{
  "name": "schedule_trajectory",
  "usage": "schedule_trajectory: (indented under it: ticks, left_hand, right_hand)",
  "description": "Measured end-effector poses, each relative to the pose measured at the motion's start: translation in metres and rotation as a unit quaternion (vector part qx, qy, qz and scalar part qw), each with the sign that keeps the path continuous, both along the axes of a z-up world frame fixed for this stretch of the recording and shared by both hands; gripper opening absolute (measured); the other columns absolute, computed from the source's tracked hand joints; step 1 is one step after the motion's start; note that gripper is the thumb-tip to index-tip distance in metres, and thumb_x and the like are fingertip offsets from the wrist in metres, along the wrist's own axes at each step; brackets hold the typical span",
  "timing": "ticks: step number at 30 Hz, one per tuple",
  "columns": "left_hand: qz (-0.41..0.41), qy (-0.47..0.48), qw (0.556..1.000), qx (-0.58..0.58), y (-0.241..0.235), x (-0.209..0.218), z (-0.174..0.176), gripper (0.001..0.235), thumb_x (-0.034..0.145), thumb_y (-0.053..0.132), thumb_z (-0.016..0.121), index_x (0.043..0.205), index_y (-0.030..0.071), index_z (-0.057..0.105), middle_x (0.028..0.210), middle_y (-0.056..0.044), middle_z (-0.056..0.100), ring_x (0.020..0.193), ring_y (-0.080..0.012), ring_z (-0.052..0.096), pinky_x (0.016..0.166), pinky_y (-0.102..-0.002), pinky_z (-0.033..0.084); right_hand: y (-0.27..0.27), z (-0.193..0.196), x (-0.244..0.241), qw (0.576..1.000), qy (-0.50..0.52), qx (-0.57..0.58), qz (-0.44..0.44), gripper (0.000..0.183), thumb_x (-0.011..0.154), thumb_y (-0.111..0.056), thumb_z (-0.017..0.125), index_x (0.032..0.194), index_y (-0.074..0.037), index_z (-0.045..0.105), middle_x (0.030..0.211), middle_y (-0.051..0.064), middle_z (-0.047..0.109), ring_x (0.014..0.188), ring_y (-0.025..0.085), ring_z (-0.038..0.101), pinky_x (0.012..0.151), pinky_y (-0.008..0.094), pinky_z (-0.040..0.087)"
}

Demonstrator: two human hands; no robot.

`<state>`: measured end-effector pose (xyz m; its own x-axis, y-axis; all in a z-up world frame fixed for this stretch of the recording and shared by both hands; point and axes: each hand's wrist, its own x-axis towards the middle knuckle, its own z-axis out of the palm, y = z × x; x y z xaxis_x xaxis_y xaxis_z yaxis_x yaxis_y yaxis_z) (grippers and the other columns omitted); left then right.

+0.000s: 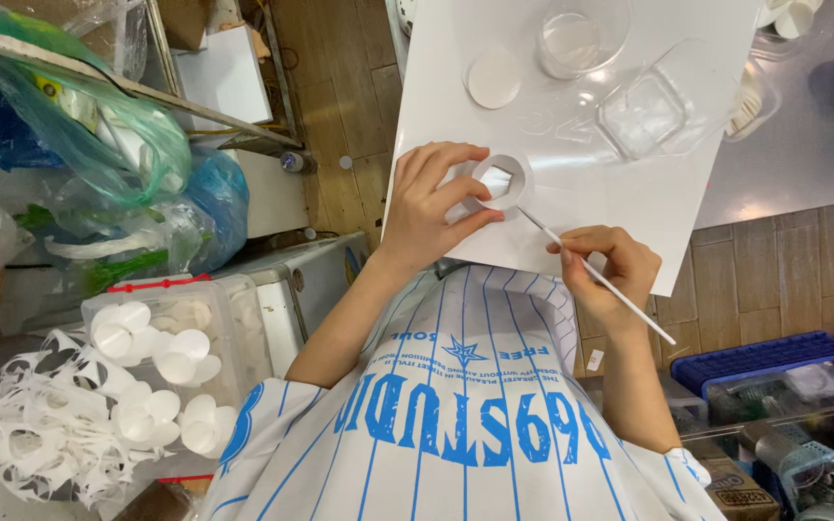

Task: The person repeatedly applies a clear liquid to small white circular discs using a thin brush. They dip the brush into a small container, apply the liquid to each disc, and place the discs into a clear plastic tray. The process is repeated for multiple discs throughout the clip.

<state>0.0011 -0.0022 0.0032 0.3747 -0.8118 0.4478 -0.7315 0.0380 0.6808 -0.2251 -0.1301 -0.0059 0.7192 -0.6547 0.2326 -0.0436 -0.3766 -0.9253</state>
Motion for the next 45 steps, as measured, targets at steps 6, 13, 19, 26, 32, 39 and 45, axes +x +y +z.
schedule_trajectory:
  ticks: [6, 13, 19, 26, 32, 39, 45]
  left_hand:
    - [0.046, 0.002, 0.999, -0.011, 0.001, -0.009, 0.000, 0.034, 0.070, 0.037, 0.090, 0.085, 0.011, 0.072, 0.107, -0.002, 0.062, 0.097, -0.0221, 0.059, 0.087, -0.035, 0.047]
    - [0.047, 0.030, 0.998, -0.021, 0.002, -0.013, -0.001, 0.032, 0.074, 0.031, 0.091, 0.084, 0.009, 0.071, 0.099, -0.002, 0.056, 0.090, -0.0192, 0.057, 0.077, -0.032, 0.050]
    - [0.045, 0.031, 0.998, -0.027, 0.001, -0.014, 0.000, 0.031, 0.074, 0.029, 0.091, 0.083, 0.009, 0.070, 0.100, -0.002, 0.055, 0.092, -0.0202, 0.057, 0.079, -0.033, 0.051]
    - [0.035, 0.044, 0.998, -0.022, -0.002, -0.012, 0.001, 0.031, 0.074, 0.027, 0.091, 0.084, 0.008, 0.069, 0.101, -0.003, 0.056, 0.093, -0.0199, 0.060, 0.080, -0.034, 0.052]
    - [-0.020, 0.047, 0.999, -0.016, -0.015, 0.018, 0.006, 0.028, 0.077, 0.024, 0.090, 0.094, 0.009, 0.074, 0.113, -0.005, 0.061, 0.104, -0.0212, 0.066, 0.089, -0.036, 0.055]
    - [0.038, -0.034, 0.999, -0.004, -0.067, 0.072, -0.004, 0.048, 0.077, 0.028, 0.096, 0.114, 0.006, 0.073, 0.116, -0.003, 0.061, 0.108, -0.0222, 0.063, 0.091, -0.035, 0.055]
    - [0.016, -0.055, 0.998, 0.028, -0.081, 0.078, -0.011, 0.071, 0.060, 0.036, 0.101, 0.115, 0.002, 0.072, 0.116, -0.005, 0.057, 0.106, -0.0246, 0.058, 0.088, -0.038, 0.054]
  right_hand:
    - [0.013, -0.004, -0.003, 0.999, 0.019, -0.012, -0.029, 0.009, 0.096, 0.000, 0.070, 0.096, 0.001, 0.061, 0.094, 0.016, 0.075, 0.083, 0.019, 0.075, 0.072, 0.027, 0.059]
    - [0.015, -0.010, 0.001, 0.997, -0.025, -0.073, -0.019, 0.008, 0.095, 0.003, 0.070, 0.095, 0.001, 0.062, 0.093, 0.015, 0.075, 0.086, 0.019, 0.076, 0.071, 0.028, 0.061]
    - [0.014, -0.006, 0.005, 0.996, -0.010, -0.086, 0.003, 0.009, 0.088, 0.005, 0.071, 0.092, 0.002, 0.063, 0.093, 0.015, 0.074, 0.083, 0.020, 0.076, 0.065, 0.025, 0.057]
    - [0.012, -0.002, 0.007, 0.998, 0.009, -0.057, 0.009, 0.009, 0.087, 0.005, 0.070, 0.092, 0.001, 0.064, 0.092, 0.015, 0.075, 0.078, 0.018, 0.073, 0.067, 0.026, 0.058]
    - [0.009, -0.013, 0.007, 0.998, -0.029, -0.043, -0.023, 0.008, 0.095, -0.002, 0.070, 0.099, 0.001, 0.064, 0.095, 0.015, 0.074, 0.079, 0.015, 0.069, 0.070, 0.026, 0.055]
    - [0.001, -0.032, 0.003, 0.978, -0.109, 0.085, -0.156, 0.014, 0.107, -0.010, 0.068, 0.113, -0.001, 0.059, 0.104, 0.013, 0.070, 0.079, 0.012, 0.063, 0.074, 0.024, 0.052]
    - [0.002, -0.036, 0.003, 0.978, -0.107, 0.081, -0.161, 0.014, 0.107, -0.009, 0.068, 0.113, -0.001, 0.058, 0.105, 0.013, 0.070, 0.081, 0.012, 0.063, 0.075, 0.025, 0.053]
